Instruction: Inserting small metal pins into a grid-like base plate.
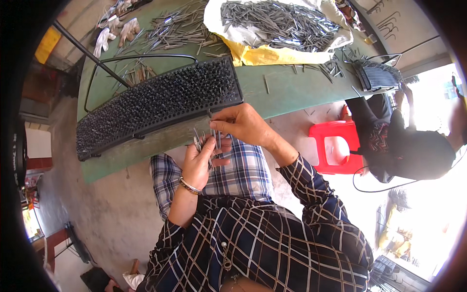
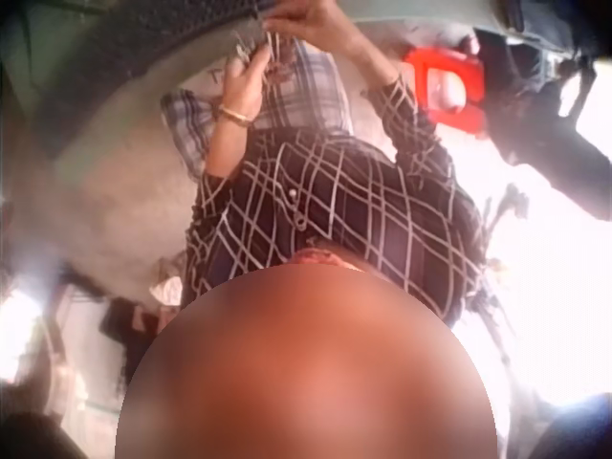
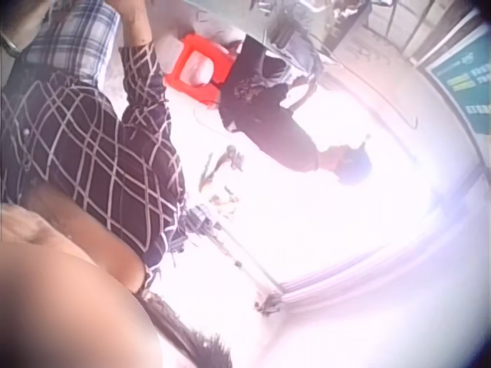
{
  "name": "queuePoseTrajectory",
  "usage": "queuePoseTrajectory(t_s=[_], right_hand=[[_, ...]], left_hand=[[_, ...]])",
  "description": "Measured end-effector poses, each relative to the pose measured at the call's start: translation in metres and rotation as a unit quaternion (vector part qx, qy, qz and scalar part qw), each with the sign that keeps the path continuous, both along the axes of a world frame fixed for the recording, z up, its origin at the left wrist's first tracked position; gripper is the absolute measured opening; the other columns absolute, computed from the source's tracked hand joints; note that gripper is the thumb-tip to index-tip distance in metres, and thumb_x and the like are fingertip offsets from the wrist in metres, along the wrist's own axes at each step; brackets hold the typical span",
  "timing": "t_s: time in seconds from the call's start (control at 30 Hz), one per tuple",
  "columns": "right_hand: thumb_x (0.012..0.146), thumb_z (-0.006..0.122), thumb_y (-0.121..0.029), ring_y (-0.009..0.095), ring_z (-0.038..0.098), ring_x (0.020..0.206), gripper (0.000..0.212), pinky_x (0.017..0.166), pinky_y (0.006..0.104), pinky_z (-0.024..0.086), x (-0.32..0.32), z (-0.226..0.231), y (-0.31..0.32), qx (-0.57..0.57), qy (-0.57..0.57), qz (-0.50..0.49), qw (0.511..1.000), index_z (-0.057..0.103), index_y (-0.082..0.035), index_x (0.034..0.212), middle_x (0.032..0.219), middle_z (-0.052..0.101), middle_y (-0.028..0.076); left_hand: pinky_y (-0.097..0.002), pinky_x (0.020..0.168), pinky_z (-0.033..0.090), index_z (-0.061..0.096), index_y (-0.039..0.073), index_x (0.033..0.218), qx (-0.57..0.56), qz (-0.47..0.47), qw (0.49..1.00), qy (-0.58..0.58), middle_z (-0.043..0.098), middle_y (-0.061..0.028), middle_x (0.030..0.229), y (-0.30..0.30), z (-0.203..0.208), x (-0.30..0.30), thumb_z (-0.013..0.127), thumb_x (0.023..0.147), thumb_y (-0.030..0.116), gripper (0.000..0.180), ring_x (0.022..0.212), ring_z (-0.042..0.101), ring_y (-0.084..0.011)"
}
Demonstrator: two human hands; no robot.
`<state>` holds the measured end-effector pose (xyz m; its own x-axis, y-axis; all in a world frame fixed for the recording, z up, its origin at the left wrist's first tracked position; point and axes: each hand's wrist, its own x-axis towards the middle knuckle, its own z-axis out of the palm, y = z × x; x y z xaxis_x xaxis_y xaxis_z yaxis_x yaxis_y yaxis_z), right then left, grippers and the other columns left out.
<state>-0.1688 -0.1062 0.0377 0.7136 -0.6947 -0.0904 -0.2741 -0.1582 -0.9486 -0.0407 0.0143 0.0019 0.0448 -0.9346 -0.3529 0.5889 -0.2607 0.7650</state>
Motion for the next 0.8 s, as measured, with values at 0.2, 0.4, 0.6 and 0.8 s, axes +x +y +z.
queuePoseTrajectory(t_s=[0.2,0.4,0.6,0.8], right_hand=[[0.084,0.067,-0.012,0.008,0.060,0.074,0.019,0.064,0.0224,0.049,-0.004,-0.004,0.004,-0.014,0.011,-0.048,0.999,0.068,0.003,0.096,0.082,0.069,0.006],[0.083,0.068,-0.013,0.009,0.061,0.076,0.018,0.070,0.0244,0.049,-0.009,0.022,-0.031,-0.232,-0.018,-0.139,0.962,0.069,-0.002,0.097,0.086,0.069,0.005],[0.083,0.066,-0.011,0.014,0.062,0.080,0.015,0.073,0.0287,0.048,-0.011,0.006,-0.065,-0.284,-0.028,-0.093,0.954,0.069,-0.003,0.096,0.089,0.069,0.007],[0.082,0.067,-0.009,0.020,0.063,0.081,0.015,0.074,0.0305,0.048,-0.012,-0.008,-0.072,-0.338,-0.018,-0.039,0.940,0.069,-0.004,0.095,0.088,0.068,0.009]], left_hand=[[-0.0330,0.064,0.059,0.053,-0.001,0.111,0.025,0.037,0.999,0.015,0.063,-0.0171,0.106,0.002,-0.007,-0.001,0.047,0.097,0.025,0.030,0.094,0.064,-0.0229],[-0.0341,0.066,0.058,0.053,0.000,0.113,0.024,0.015,0.999,0.036,0.062,-0.0175,0.108,0.005,-0.009,0.002,0.046,0.097,0.027,0.033,0.096,0.063,-0.0227],[-0.0335,0.067,0.058,0.053,0.001,0.114,0.021,-0.012,0.998,0.059,0.063,-0.0166,0.109,0.005,-0.006,0.003,0.047,0.097,0.028,0.032,0.098,0.063,-0.0218],[-0.0322,0.066,0.058,0.054,0.001,0.114,0.029,-0.015,0.997,0.063,0.063,-0.0163,0.109,0.006,-0.005,0.004,0.047,0.097,0.028,0.032,0.098,0.063,-0.0216]])
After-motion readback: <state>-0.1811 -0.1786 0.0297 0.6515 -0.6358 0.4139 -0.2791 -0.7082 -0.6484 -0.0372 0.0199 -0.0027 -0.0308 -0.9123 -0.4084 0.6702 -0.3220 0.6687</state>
